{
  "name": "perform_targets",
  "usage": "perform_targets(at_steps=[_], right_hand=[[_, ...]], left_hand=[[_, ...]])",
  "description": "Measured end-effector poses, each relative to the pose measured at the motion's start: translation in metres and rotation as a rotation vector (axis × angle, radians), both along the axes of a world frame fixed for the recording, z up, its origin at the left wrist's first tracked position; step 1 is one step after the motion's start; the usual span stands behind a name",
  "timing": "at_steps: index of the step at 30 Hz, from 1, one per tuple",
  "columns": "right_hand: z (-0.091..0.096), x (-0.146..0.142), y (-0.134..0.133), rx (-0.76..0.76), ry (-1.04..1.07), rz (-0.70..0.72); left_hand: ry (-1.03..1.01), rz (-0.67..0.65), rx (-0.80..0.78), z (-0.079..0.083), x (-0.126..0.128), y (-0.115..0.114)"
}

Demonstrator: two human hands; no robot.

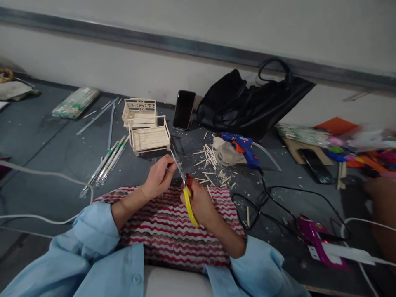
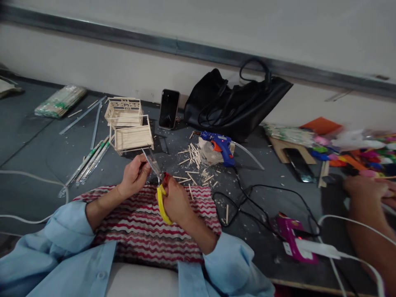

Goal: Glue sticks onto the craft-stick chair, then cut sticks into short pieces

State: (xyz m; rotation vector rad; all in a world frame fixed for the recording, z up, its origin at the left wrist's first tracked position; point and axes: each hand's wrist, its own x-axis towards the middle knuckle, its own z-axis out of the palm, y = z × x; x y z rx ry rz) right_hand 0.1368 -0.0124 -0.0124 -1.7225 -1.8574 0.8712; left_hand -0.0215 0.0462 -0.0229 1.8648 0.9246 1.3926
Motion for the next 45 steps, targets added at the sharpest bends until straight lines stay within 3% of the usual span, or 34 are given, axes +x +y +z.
perform_targets(at_steps=[10,28,32,35,38,41,45], right_hand=[[0.008,-0.002,-0.003,-0.043,0.103,0.045],[0.000,-0.002,0.000,-0.045,0.215,0.052],[-0.003,-0.003,0.001,-0.013,0.199,0.027],[-0.003,-0.003,0.001,-0.046,0.273,0.009],[0.000,-0.003,-0.001,-0.104,0.340,0.039],[0.000,-0.003,0.000,-0.135,0.354,0.125],[-0.006,-0.004,0.003,-0.118,0.339,0.150]], left_hand=[[0.076,0.022,0.106,0.008,0.004,-0.003],[0.033,-0.002,0.005,0.007,0.003,-0.003],[-0.109,-0.018,-0.149,0.002,0.005,-0.002],[-0.395,-0.131,-0.360,0.003,0.009,0.001],[-0.674,-0.389,-0.544,0.007,0.011,0.004],[-0.808,-0.589,-0.677,0.008,0.008,0.003],[-0.900,-0.608,-0.788,0.003,0.007,0.004]])
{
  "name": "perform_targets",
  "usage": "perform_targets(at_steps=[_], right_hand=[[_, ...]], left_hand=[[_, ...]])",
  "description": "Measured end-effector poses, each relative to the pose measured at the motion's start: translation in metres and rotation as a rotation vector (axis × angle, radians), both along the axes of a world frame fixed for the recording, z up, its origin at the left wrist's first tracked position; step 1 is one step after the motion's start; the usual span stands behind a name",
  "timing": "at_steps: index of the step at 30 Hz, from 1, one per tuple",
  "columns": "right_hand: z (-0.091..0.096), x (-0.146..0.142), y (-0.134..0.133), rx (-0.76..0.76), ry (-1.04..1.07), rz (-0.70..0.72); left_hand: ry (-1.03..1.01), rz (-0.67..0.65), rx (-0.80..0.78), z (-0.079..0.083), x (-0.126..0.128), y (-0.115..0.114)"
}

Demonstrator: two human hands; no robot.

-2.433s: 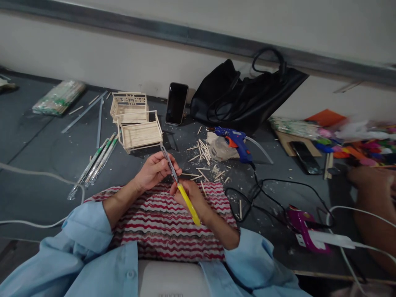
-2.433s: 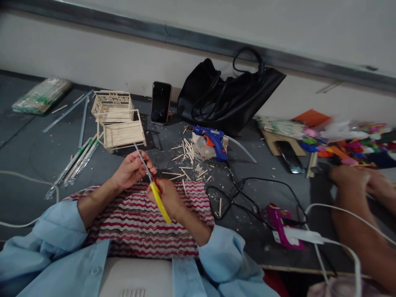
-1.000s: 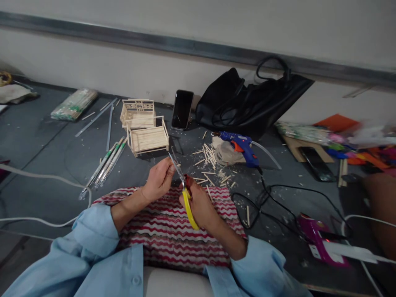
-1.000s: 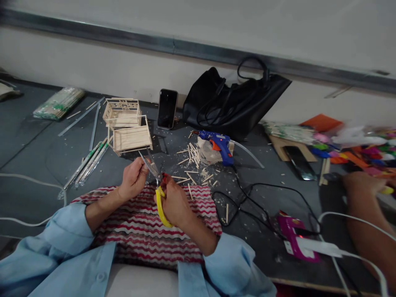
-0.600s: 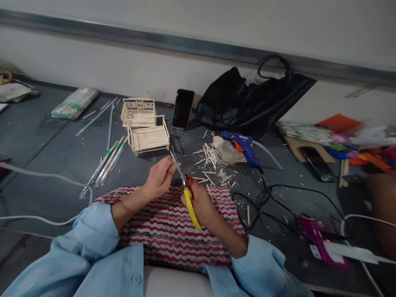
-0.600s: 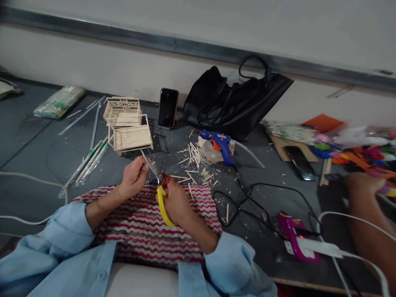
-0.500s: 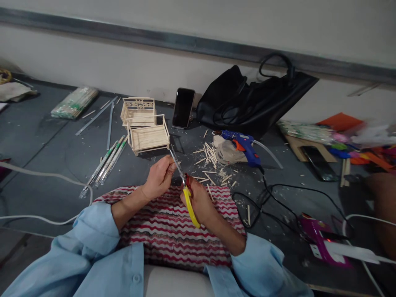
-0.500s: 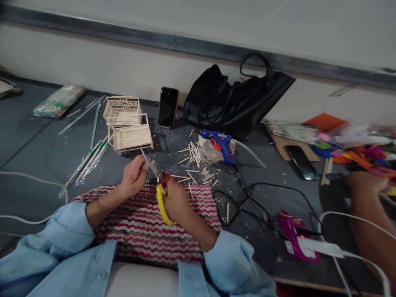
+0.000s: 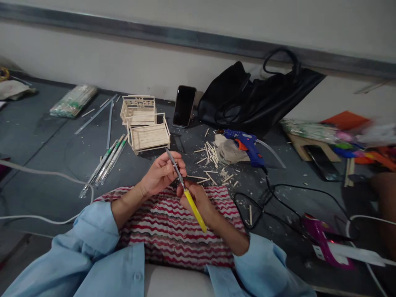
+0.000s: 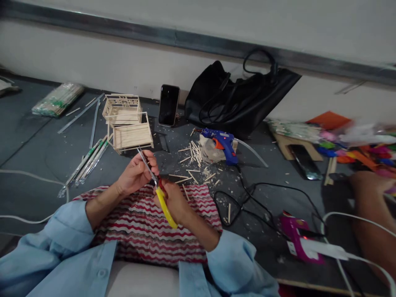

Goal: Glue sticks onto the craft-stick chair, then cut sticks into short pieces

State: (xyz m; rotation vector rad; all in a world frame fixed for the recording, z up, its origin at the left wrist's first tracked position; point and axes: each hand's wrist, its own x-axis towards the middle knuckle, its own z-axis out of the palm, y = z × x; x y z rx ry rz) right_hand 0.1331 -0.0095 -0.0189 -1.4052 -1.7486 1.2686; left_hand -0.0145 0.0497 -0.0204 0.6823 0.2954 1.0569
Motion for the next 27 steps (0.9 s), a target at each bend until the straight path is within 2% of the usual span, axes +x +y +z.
perform_targets(at_steps=[4,9,12,17,20,22,25,27], right_hand=[[-0.008,-0.004,0.004,0.009,-0.019,-0.053],[-0.012,-0.004,0.003,0.001,0.026,-0.025],[-0.012,-0.004,0.002,-0.046,0.064,-0.098],[-0.006,-0.005,0.003,-0.233,0.209,-0.225],[0.001,-0.002,0.006,-0.428,0.419,-0.261],[0.004,0.002,0.010,-0.526,0.545,-0.266],[0.002,0.006,0.015,-0.585,0.646,-0.285],[0.001,0.008,0.017,-0.594,0.668,-0.288]], left_hand=[[0.007,0.009,-0.074,-0.005,0.002,0.004],[0.015,0.007,-0.061,-0.007,0.000,0.006],[0.104,0.008,-0.054,-0.005,-0.001,0.005],[0.282,0.007,-0.046,-0.003,-0.004,0.013],[0.519,-0.010,-0.024,-0.010,-0.012,0.024],[0.721,0.090,0.115,-0.016,-0.018,0.031],[1.013,0.262,0.489,-0.022,-0.023,0.036],[1.130,0.293,0.666,-0.024,-0.025,0.037]])
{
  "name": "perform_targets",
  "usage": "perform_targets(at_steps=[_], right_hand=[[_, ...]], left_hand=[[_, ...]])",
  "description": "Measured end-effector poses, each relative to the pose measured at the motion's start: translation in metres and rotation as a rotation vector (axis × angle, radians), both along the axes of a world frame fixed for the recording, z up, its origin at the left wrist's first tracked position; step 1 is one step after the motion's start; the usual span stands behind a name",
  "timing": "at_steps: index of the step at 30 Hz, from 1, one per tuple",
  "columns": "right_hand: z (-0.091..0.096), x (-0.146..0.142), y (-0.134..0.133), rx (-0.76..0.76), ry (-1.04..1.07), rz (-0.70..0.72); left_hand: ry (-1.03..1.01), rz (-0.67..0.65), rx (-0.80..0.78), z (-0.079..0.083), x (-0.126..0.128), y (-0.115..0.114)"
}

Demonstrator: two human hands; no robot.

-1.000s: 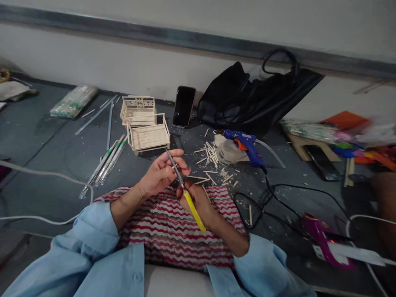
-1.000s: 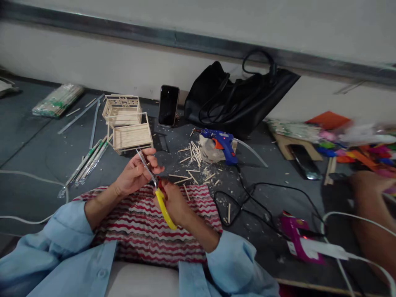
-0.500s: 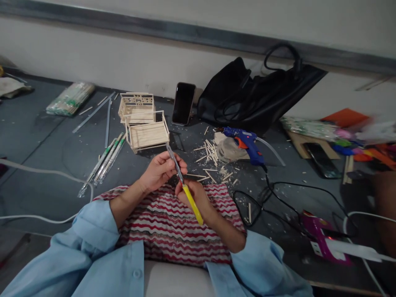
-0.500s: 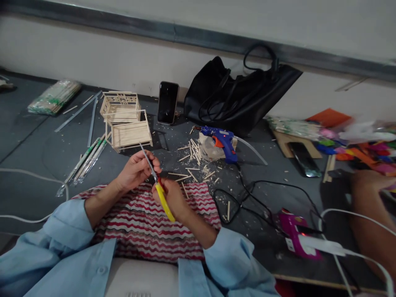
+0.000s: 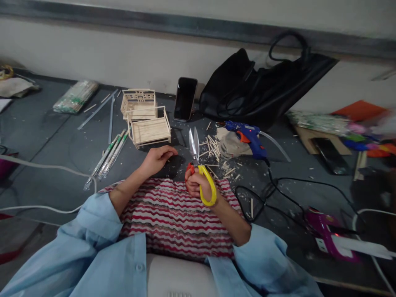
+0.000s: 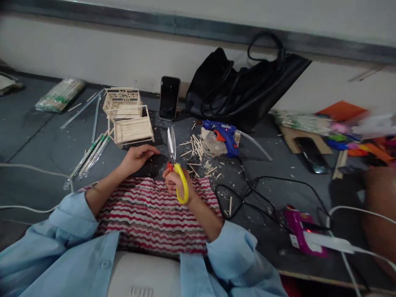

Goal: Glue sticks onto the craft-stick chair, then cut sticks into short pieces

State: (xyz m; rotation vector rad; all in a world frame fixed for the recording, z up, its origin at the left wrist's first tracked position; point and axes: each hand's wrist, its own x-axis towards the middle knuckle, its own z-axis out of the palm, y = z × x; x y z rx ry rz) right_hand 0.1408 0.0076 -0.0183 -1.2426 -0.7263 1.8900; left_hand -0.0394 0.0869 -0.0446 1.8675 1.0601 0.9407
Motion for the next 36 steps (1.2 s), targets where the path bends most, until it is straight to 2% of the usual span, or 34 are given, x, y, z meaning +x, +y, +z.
perform_targets(at_steps=[3,6,10,13,17,21,23,25,27,30,33,36], right_hand=[[-0.002,0.001,0.001,0.013,0.009,0.012],[-0.002,0.000,0.000,0.031,0.000,0.027],[-0.001,-0.001,-0.003,0.102,-0.055,0.030],[0.000,-0.003,-0.008,0.234,-0.143,0.037],[-0.004,-0.007,-0.014,0.417,-0.361,0.073],[-0.014,-0.009,-0.012,0.716,-0.612,0.148],[-0.020,-0.008,-0.011,0.772,-0.653,0.143],[-0.024,-0.007,-0.011,0.912,-0.720,0.143],[-0.025,-0.006,-0.012,0.944,-0.748,0.111],[-0.023,-0.006,-0.015,0.971,-0.744,0.068],[-0.020,-0.008,-0.019,1.017,-0.750,-0.023],[-0.020,-0.009,-0.021,1.063,-0.788,-0.122]], left_hand=[[0.055,-0.065,0.026,-0.002,-0.001,0.000],[-0.005,-0.110,-0.034,-0.004,-0.003,0.001],[-0.093,-0.102,-0.122,-0.005,-0.005,0.002],[-0.129,-0.092,-0.146,-0.004,-0.005,0.002],[-0.098,-0.124,-0.123,-0.004,-0.004,0.000],[-0.061,-0.127,-0.119,-0.005,-0.002,-0.003],[-0.098,-0.102,-0.153,-0.004,-0.002,-0.005],[-0.179,-0.059,-0.226,-0.003,-0.001,-0.008],[-0.213,-0.010,-0.243,0.002,0.000,-0.011],[-0.160,0.022,-0.154,0.013,0.010,-0.011],[-0.039,-0.099,-0.010,0.028,0.034,-0.004],[0.021,-0.418,0.158,0.039,0.072,0.010]])
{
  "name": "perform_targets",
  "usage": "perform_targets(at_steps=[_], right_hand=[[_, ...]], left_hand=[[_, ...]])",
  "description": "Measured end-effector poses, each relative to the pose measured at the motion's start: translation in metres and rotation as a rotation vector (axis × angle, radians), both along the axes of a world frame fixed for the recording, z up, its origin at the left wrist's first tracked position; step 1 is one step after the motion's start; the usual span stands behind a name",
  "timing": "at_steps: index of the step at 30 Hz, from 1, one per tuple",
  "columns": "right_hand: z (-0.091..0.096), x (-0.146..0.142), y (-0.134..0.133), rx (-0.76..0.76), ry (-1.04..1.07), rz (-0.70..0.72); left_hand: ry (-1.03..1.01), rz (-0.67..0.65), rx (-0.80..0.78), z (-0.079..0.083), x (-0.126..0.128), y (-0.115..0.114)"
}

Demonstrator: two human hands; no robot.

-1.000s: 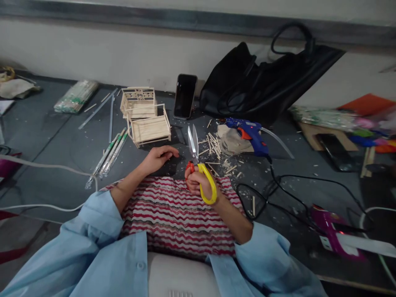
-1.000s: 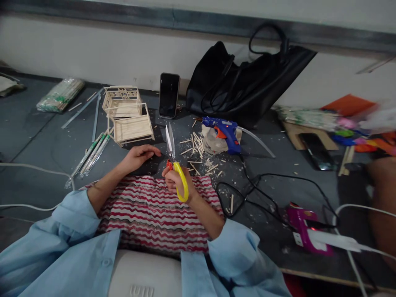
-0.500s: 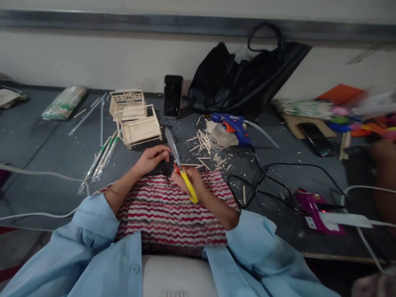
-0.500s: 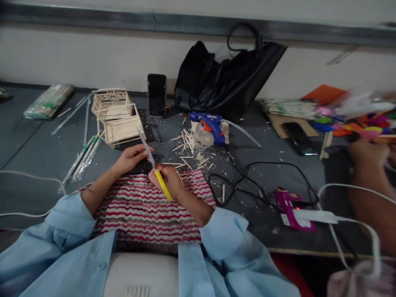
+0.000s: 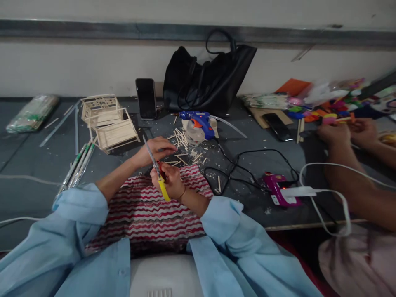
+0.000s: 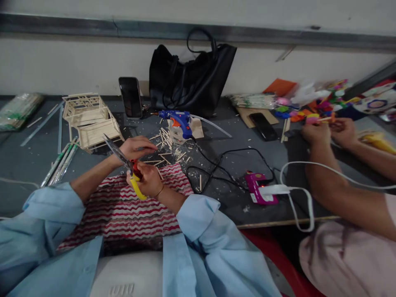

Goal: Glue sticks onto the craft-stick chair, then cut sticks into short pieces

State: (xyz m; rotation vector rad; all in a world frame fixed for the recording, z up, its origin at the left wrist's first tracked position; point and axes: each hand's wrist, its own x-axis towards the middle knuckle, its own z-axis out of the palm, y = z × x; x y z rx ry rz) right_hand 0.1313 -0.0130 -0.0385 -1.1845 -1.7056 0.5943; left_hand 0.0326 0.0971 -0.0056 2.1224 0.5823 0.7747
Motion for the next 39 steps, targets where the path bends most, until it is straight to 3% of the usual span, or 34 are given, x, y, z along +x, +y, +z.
perform_targets(at_steps=[2,9,19,25,29,33,36,39], right_hand=[[-0.001,-0.001,0.000,0.024,0.002,-0.053],[-0.014,-0.001,0.002,0.052,-0.065,-0.119],[-0.014,-0.001,0.006,-0.112,-0.137,-0.187],[-0.015,0.001,0.005,-0.081,-0.167,-0.158],[-0.015,0.002,0.002,0.007,-0.242,-0.038],[-0.008,0.001,-0.004,0.087,-0.326,0.084],[-0.002,-0.002,-0.006,0.143,-0.426,0.087],[0.000,-0.007,-0.007,0.134,-0.527,0.107]], left_hand=[[0.025,-0.187,-0.004,0.003,0.026,0.010],[0.114,-0.490,0.015,-0.014,0.087,0.023],[0.251,-0.594,0.196,-0.022,0.104,0.022],[0.268,-0.546,0.263,-0.024,0.107,0.019],[0.282,-0.375,0.283,-0.011,0.082,0.021],[0.291,-0.045,0.290,0.001,0.023,0.017],[0.338,0.173,0.267,-0.002,-0.025,0.003],[0.422,0.275,0.299,-0.016,-0.061,-0.013]])
